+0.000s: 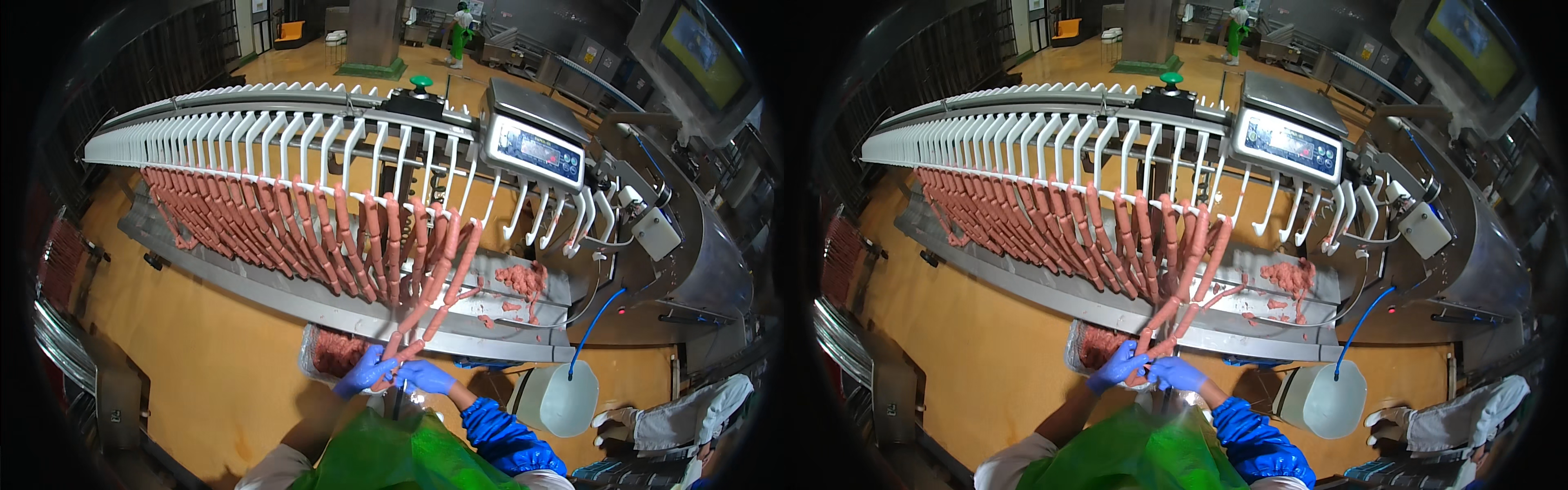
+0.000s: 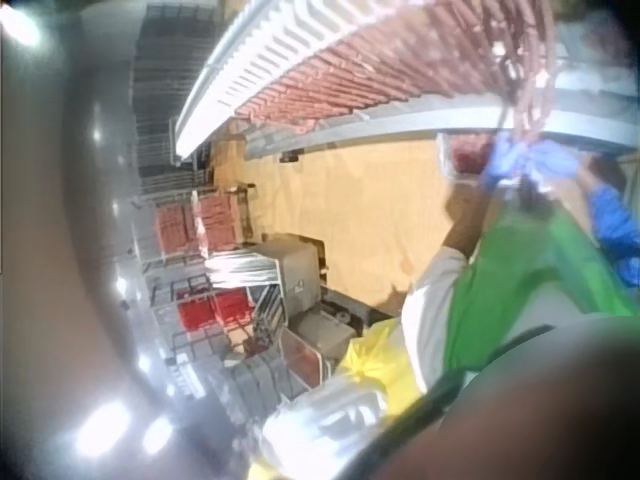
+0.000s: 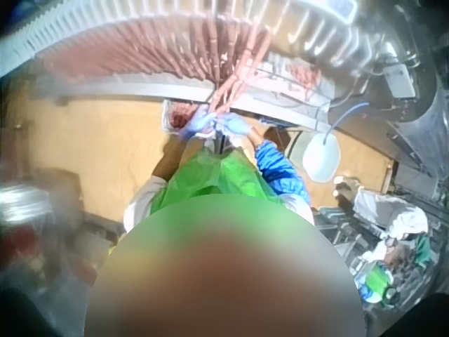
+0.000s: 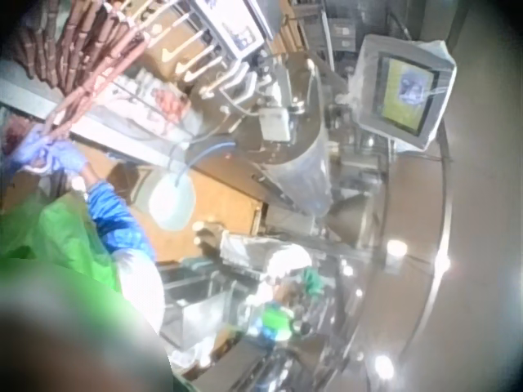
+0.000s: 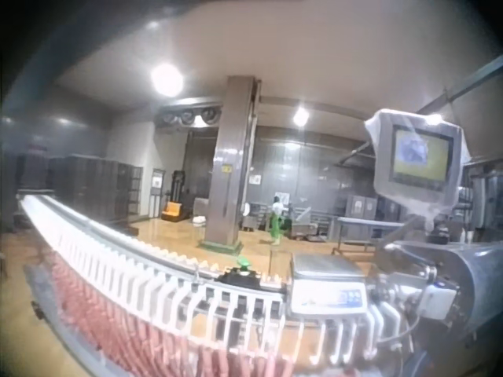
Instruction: The person fills sausage casings with ground meat using a stuffer machine, ties off sections by hand, and places the linked sausages onto a hanging rack. The person then removes a blue brush assembly from the machine and rinses it in a bucket of water.
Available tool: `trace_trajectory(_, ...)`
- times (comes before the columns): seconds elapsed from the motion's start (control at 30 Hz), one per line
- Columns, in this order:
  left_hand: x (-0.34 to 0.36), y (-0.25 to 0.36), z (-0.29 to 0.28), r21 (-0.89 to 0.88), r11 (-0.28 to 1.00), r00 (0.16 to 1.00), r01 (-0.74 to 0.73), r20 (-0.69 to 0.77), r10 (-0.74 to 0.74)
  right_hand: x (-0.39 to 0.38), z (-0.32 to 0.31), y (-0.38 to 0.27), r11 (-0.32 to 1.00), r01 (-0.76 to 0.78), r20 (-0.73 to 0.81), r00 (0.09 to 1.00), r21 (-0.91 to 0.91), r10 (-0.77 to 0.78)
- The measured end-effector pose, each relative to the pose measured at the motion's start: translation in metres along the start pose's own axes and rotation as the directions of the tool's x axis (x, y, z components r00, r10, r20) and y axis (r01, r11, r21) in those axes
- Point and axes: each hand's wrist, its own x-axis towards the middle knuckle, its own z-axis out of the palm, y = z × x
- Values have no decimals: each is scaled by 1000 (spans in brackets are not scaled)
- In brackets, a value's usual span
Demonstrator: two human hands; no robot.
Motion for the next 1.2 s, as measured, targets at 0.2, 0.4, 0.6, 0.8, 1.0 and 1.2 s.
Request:
trace_trajectory(0.2,-4,-44,15,551,768,914,-326,-23,404,5,18,-34,862,-54,-163,974,504,157)
trace_trajectory(0.4,13,-47,-15,-342,938,995,48,-64,-75,-7,37,-71,997,-4,63,998,83,-1)
trace_trajectory(0.6,-18,-114,-16,-425,826,928,371,128,-351,41,24,83,906,-51,-50,998,-420,33)
trace_trajectory(0.8,17,-73,-12,-299,954,955,30,-271,-116,21,35,23,950,260,-49,961,-173,-272)
trace_trajectory(1.0,-8,13,-14,634,769,980,-77,-92,175,-10,-16,-47,746,213,-113,926,-631,-361)
trace_trajectory(1.2,-6,-32,-107,989,73,967,-132,112,227,-44,-37,-7,580,73,-229,873,-811,-431)
